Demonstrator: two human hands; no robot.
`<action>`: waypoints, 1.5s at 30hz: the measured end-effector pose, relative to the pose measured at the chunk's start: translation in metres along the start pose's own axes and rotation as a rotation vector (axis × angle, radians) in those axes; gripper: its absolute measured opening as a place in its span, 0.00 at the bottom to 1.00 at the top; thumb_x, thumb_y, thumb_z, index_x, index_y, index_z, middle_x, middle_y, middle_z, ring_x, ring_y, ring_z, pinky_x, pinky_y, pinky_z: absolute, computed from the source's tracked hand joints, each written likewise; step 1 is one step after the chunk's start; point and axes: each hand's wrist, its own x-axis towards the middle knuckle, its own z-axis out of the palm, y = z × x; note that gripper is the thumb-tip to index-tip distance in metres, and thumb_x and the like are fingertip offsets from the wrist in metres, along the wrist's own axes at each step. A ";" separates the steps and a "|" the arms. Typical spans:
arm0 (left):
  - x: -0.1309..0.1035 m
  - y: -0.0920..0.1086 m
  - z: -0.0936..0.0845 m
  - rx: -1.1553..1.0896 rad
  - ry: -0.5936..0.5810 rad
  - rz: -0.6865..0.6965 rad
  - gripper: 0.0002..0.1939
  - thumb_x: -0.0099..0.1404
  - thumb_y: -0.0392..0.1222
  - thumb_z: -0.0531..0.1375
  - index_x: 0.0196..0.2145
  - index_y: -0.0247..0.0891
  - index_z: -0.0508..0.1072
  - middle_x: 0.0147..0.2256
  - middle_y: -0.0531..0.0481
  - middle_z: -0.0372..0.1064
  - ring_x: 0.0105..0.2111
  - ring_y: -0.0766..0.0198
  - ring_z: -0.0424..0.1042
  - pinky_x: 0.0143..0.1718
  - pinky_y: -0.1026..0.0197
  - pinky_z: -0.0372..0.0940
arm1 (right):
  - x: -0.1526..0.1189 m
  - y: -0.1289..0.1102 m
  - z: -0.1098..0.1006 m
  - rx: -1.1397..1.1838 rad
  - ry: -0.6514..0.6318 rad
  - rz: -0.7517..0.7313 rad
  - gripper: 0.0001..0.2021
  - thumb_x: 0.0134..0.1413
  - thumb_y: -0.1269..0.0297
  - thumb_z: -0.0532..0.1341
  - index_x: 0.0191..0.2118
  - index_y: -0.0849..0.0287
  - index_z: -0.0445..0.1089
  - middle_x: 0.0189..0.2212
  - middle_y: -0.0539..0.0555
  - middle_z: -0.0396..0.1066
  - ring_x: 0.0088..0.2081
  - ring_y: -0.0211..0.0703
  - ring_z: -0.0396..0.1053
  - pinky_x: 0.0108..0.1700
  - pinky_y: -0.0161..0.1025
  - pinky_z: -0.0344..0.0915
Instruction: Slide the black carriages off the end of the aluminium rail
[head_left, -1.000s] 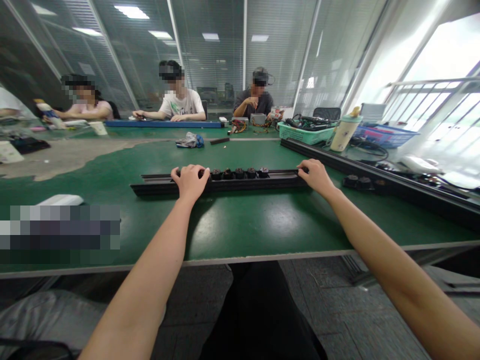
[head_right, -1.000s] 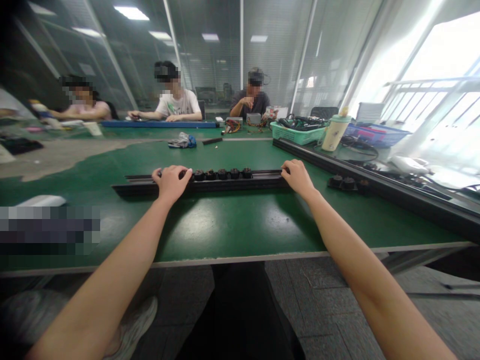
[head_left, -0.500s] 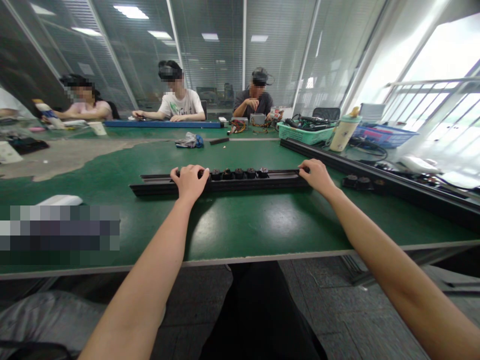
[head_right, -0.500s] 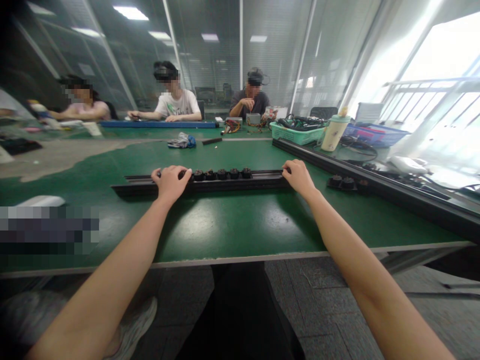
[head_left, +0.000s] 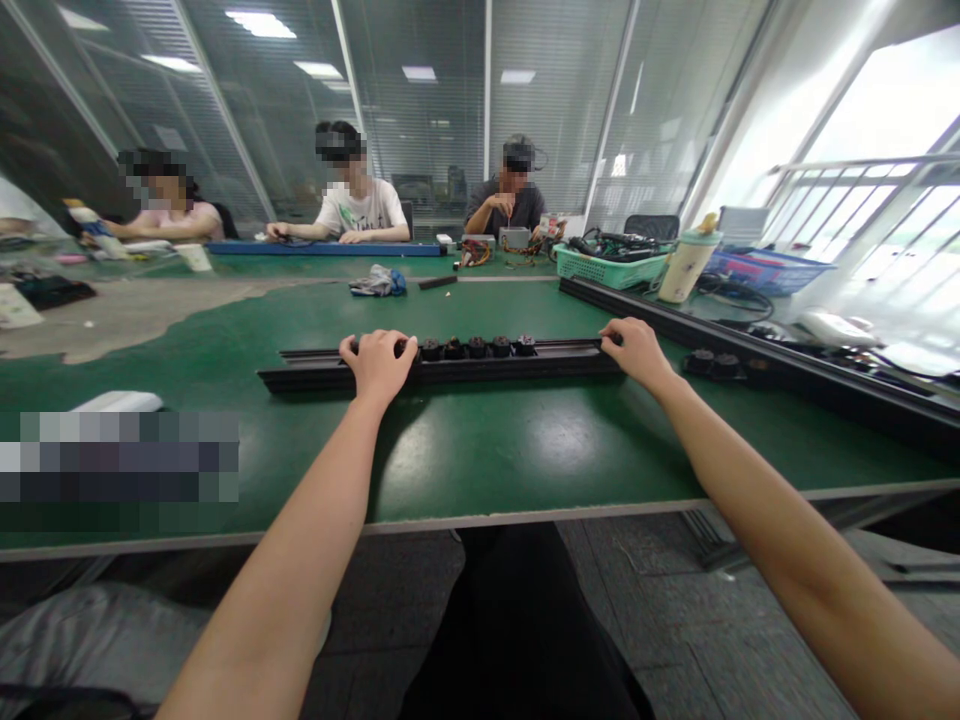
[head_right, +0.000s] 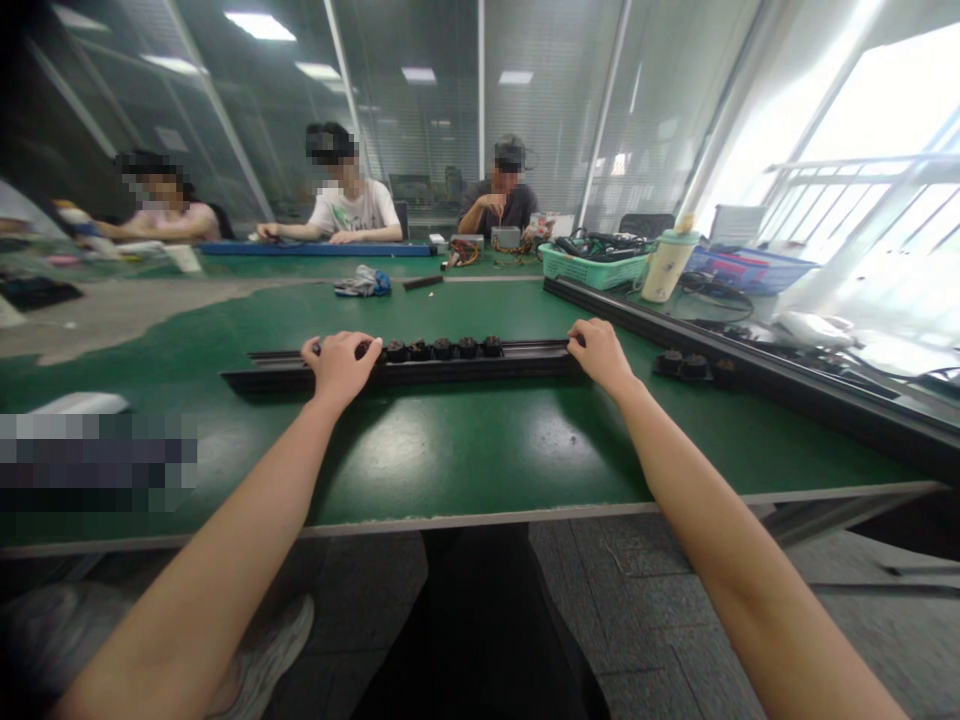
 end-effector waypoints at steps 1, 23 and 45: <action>0.000 0.000 0.000 0.000 0.000 0.000 0.15 0.76 0.52 0.55 0.39 0.46 0.79 0.50 0.42 0.80 0.56 0.45 0.71 0.69 0.36 0.47 | 0.000 0.001 0.000 0.001 0.000 0.002 0.06 0.54 0.68 0.60 0.34 0.53 0.75 0.35 0.60 0.76 0.43 0.59 0.71 0.55 0.56 0.67; 0.000 -0.001 0.001 -0.005 0.002 0.001 0.15 0.75 0.52 0.55 0.40 0.47 0.80 0.50 0.43 0.80 0.56 0.44 0.71 0.69 0.35 0.47 | 0.000 0.009 -0.006 -0.036 -0.023 -0.006 0.07 0.54 0.68 0.59 0.34 0.53 0.74 0.36 0.61 0.77 0.44 0.61 0.72 0.55 0.58 0.67; -0.001 0.002 -0.001 -0.024 -0.005 -0.005 0.15 0.75 0.51 0.55 0.41 0.47 0.81 0.50 0.43 0.80 0.57 0.44 0.71 0.69 0.35 0.46 | -0.001 0.024 -0.008 -0.025 0.005 0.025 0.08 0.54 0.67 0.60 0.35 0.53 0.77 0.35 0.60 0.76 0.43 0.59 0.71 0.55 0.58 0.67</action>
